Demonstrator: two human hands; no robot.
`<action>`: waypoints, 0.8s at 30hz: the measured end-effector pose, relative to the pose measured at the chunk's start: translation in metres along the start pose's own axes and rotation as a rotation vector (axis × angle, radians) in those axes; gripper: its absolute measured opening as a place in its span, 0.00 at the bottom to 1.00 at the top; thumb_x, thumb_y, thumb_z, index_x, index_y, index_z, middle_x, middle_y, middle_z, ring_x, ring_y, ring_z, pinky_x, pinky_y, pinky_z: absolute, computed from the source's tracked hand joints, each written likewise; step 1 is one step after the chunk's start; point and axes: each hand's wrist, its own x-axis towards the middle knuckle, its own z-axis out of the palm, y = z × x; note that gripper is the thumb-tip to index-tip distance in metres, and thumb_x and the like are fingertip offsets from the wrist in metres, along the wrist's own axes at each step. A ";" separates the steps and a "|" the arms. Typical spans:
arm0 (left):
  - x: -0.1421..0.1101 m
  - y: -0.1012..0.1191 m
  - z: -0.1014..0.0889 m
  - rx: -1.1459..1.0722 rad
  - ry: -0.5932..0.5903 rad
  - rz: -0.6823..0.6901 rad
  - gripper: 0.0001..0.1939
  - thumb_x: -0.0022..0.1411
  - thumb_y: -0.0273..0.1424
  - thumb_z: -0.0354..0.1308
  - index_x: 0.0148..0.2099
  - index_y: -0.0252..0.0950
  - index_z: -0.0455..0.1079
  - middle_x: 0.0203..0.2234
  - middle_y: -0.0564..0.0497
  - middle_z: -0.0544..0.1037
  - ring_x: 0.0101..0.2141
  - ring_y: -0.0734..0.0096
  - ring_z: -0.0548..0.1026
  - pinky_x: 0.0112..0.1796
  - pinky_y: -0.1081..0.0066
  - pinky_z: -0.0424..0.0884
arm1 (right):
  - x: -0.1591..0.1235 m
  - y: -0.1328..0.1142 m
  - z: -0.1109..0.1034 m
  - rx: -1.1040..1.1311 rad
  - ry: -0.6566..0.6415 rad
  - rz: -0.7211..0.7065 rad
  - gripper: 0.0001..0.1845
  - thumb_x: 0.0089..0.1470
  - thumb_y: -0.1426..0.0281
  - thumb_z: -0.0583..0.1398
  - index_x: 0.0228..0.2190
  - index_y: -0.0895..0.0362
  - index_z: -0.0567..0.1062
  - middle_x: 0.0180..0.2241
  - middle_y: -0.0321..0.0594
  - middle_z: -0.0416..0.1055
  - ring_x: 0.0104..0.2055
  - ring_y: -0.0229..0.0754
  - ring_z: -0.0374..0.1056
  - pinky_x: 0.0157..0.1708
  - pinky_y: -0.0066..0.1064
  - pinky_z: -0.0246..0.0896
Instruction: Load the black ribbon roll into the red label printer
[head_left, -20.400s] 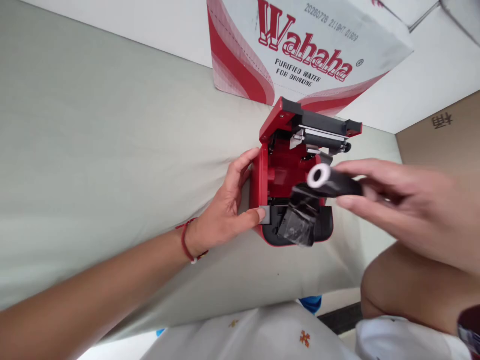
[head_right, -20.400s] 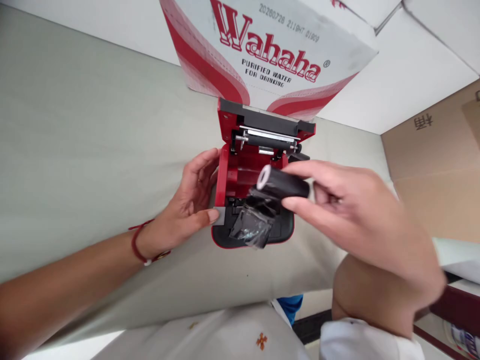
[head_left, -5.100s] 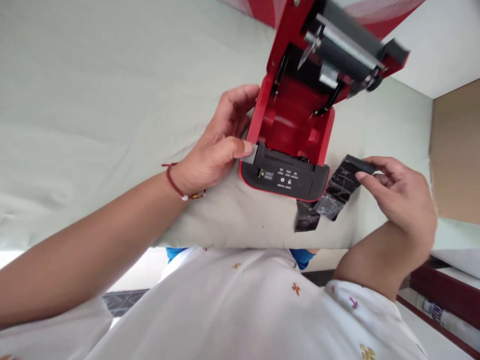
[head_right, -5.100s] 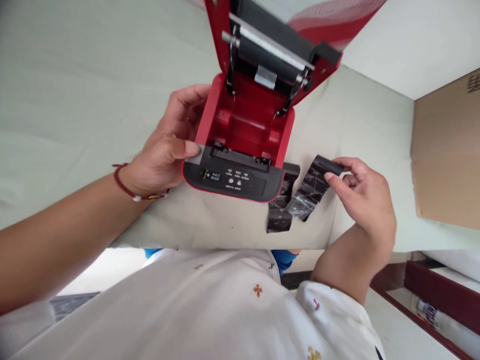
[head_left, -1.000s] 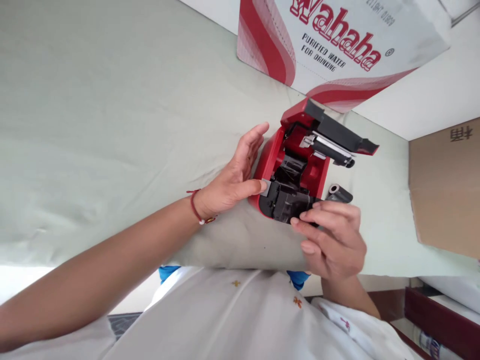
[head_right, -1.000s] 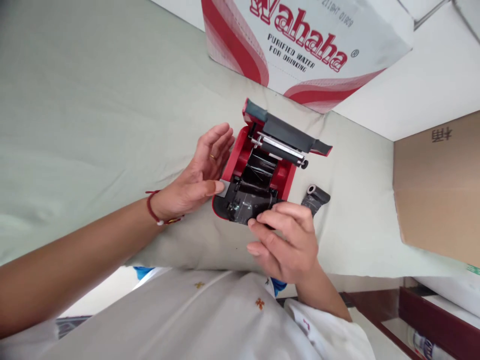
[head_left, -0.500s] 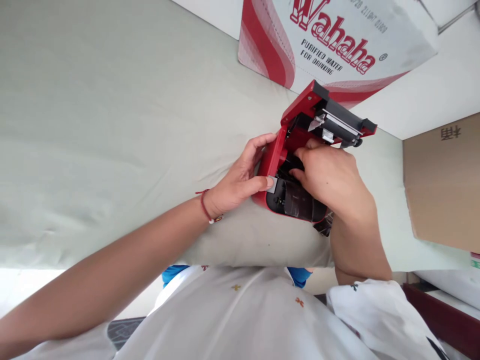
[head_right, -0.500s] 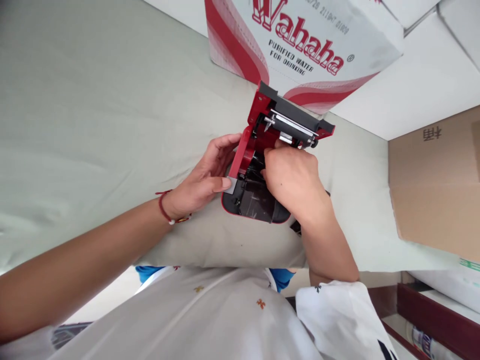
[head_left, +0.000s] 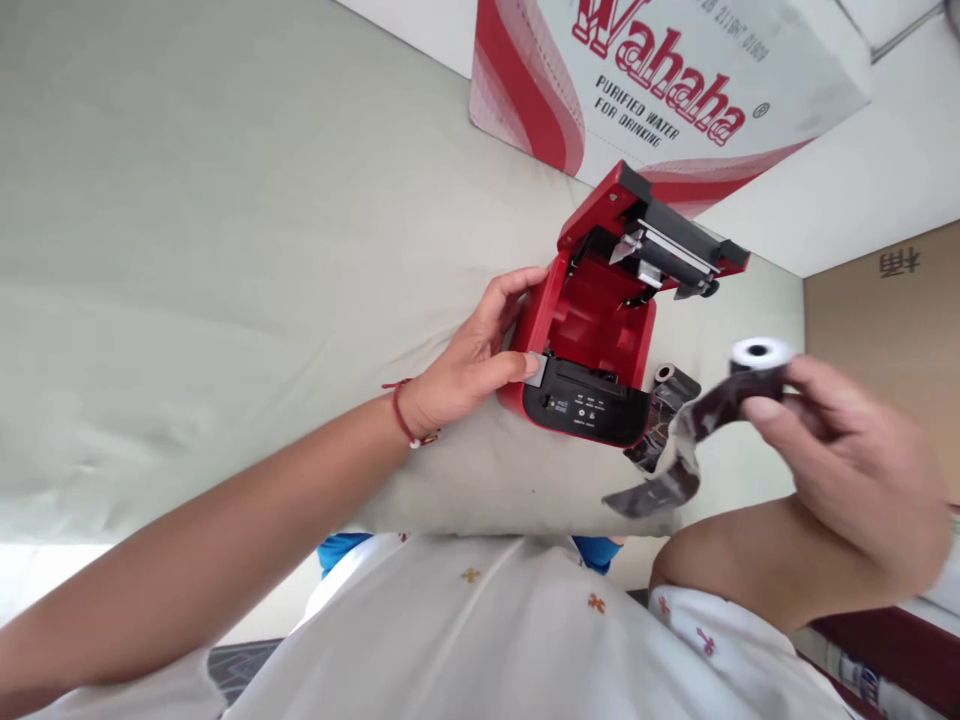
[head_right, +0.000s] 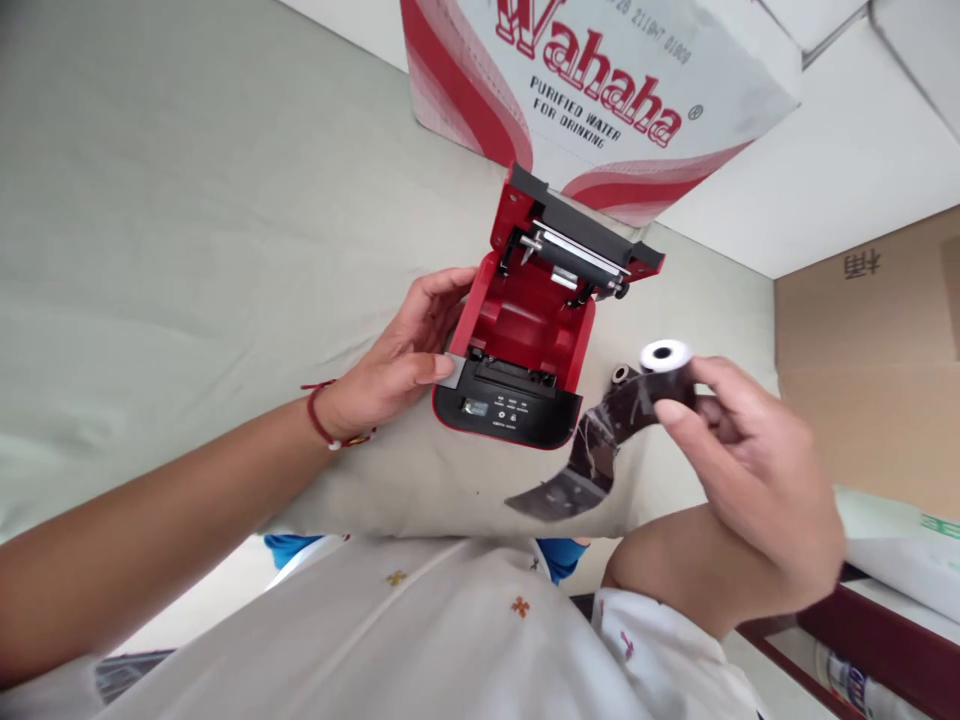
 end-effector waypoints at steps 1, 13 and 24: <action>0.000 0.000 0.000 0.002 0.000 -0.003 0.48 0.68 0.53 0.79 0.83 0.58 0.64 0.86 0.48 0.68 0.84 0.33 0.67 0.82 0.34 0.68 | 0.001 0.010 0.007 -0.012 -0.051 0.042 0.22 0.74 0.45 0.70 0.53 0.48 0.89 0.31 0.37 0.77 0.25 0.42 0.67 0.25 0.36 0.65; 0.000 0.001 -0.003 -0.003 -0.011 0.016 0.46 0.69 0.53 0.79 0.82 0.59 0.66 0.85 0.51 0.70 0.83 0.35 0.68 0.82 0.37 0.71 | 0.000 0.102 0.066 -0.117 0.060 0.226 0.31 0.65 0.48 0.68 0.55 0.60 0.89 0.48 0.53 0.85 0.36 0.46 0.75 0.41 0.42 0.75; 0.000 0.004 -0.002 -0.010 -0.010 -0.007 0.47 0.68 0.51 0.78 0.82 0.58 0.65 0.84 0.49 0.71 0.81 0.34 0.70 0.80 0.35 0.72 | -0.023 0.040 -0.020 -0.016 -0.261 -0.210 0.17 0.76 0.50 0.72 0.55 0.46 0.90 0.46 0.38 0.88 0.27 0.34 0.74 0.22 0.27 0.67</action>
